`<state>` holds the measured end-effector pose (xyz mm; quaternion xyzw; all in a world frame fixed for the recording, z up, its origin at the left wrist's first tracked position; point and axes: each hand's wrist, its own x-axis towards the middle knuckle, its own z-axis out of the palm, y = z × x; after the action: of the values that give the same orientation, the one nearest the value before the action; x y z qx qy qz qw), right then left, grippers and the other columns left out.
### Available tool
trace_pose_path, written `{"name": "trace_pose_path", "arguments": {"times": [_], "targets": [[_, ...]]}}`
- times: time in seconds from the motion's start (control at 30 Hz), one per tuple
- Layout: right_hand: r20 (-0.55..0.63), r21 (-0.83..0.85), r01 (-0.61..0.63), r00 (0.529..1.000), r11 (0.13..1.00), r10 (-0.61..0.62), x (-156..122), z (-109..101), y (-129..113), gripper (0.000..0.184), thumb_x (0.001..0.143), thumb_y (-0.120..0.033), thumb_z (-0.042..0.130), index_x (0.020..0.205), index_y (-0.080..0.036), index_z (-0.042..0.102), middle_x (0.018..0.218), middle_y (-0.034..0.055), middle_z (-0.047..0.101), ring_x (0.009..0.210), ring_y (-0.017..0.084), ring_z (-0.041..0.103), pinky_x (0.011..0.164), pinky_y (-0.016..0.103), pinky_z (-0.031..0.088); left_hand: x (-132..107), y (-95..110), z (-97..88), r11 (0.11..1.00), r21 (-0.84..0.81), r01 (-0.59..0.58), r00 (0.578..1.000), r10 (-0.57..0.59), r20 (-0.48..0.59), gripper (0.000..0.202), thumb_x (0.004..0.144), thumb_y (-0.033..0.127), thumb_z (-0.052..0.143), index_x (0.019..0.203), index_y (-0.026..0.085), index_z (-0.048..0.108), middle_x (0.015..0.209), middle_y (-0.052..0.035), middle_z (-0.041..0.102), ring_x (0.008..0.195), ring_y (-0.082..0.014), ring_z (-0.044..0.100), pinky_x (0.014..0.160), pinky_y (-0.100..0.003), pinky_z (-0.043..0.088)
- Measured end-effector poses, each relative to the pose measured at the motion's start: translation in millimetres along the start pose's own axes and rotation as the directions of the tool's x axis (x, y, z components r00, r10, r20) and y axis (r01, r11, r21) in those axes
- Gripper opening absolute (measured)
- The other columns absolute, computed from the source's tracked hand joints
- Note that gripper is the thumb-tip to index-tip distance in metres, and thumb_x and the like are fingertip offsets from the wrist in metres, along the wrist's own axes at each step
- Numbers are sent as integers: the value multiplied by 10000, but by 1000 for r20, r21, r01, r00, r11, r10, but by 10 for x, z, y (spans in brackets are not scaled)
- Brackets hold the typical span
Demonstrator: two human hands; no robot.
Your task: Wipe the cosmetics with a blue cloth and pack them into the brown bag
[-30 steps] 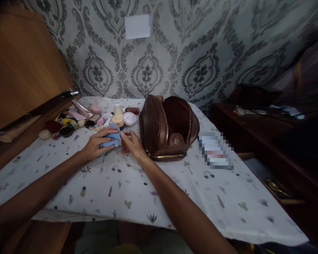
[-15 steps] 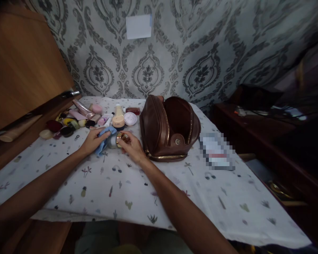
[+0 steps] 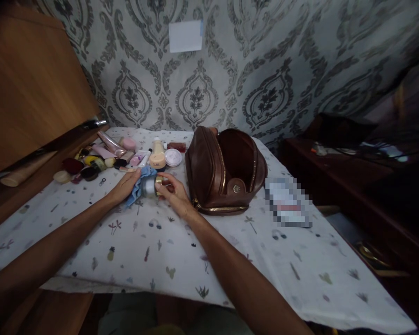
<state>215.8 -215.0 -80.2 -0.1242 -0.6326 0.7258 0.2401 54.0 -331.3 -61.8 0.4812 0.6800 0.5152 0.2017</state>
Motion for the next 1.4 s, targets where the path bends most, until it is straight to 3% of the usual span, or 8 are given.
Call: {"name": "trace_pose_path", "arguments": {"times": [0.2, 0.33, 0.53, 0.7, 0.9, 1.1, 1.3, 1.4], "targets": [[-77, 265, -36, 995, 963, 59, 19, 18, -7, 490, 663, -499, 827, 1055, -254, 665, 858, -5, 612, 762, 152, 605, 599, 261, 555, -13, -10, 37, 998, 38, -45, 997, 48, -64, 604, 892, 701, 425, 913, 150, 671, 829, -32, 659, 801, -187, 562, 761, -274, 464], [-107, 301, -17, 993, 953, 52, 27, 27, -6, 473, 654, -510, 834, 1006, -239, 672, 935, 7, 636, 763, 135, 596, 590, 249, 564, -23, -28, 63, 992, 76, -103, 991, 108, -74, 508, 917, 605, 465, 948, 149, 684, 771, -13, 615, 728, -160, 515, 681, -245, 442], [-141, 322, -12, 988, 947, 60, 51, 21, 41, 478, 642, -498, 848, 996, -238, 659, 885, -5, 644, 743, 130, 619, 582, 244, 569, -36, -30, 65, 987, 59, -149, 986, 153, -61, 408, 936, 506, 480, 947, 148, 675, 745, 2, 557, 696, -140, 459, 629, -227, 393], [-164, 341, -3, 984, 940, 63, 63, 17, 50, 489, 648, -514, 844, 994, -226, 654, 841, -10, 661, 720, 127, 638, 579, 236, 571, -21, -31, 59, 985, 47, -167, 984, 169, -62, 369, 910, 454, 520, 1017, 147, 693, 821, -10, 623, 757, -154, 527, 726, -248, 441], [-208, 456, -2, 972, 890, 109, 92, 8, 22, 500, 564, -505, 895, 873, -221, 623, 775, -36, 680, 661, 109, 639, 563, 217, 564, 0, -69, 52, 972, 52, -230, 972, 232, -44, 286, 868, 417, 586, 938, 174, 719, 952, -54, 700, 936, -213, 620, 898, -316, 475], [-234, 519, -17, 959, 855, 161, 111, -10, 37, 448, 586, -493, 891, 801, -219, 609, 759, -34, 694, 676, 121, 650, 587, 234, 584, 0, -56, 41, 962, 24, -273, 960, 274, -62, 210, 847, 339, 603, 907, 185, 734, 956, -62, 715, 915, -209, 640, 866, -320, 479], [-213, 542, -41, 959, 839, 185, 108, -26, 32, 355, 700, -492, 831, 801, -209, 642, 768, -11, 710, 706, 129, 666, 618, 240, 593, -7, -38, 60, 975, -43, -218, 974, 214, -76, 182, 831, 330, 642, 929, 191, 707, 931, -42, 696, 875, -187, 624, 829, -301, 478], [-213, 560, -39, 959, 827, 189, 106, -18, 16, 360, 685, -490, 841, 793, -208, 645, 772, -8, 719, 716, 134, 672, 635, 242, 596, -20, -35, 105, 977, -152, -151, 988, 143, -63, 233, 816, 388, 689, 931, 187, 664, 879, -24, 667, 812, -163, 608, 775, -278, 482]]}}
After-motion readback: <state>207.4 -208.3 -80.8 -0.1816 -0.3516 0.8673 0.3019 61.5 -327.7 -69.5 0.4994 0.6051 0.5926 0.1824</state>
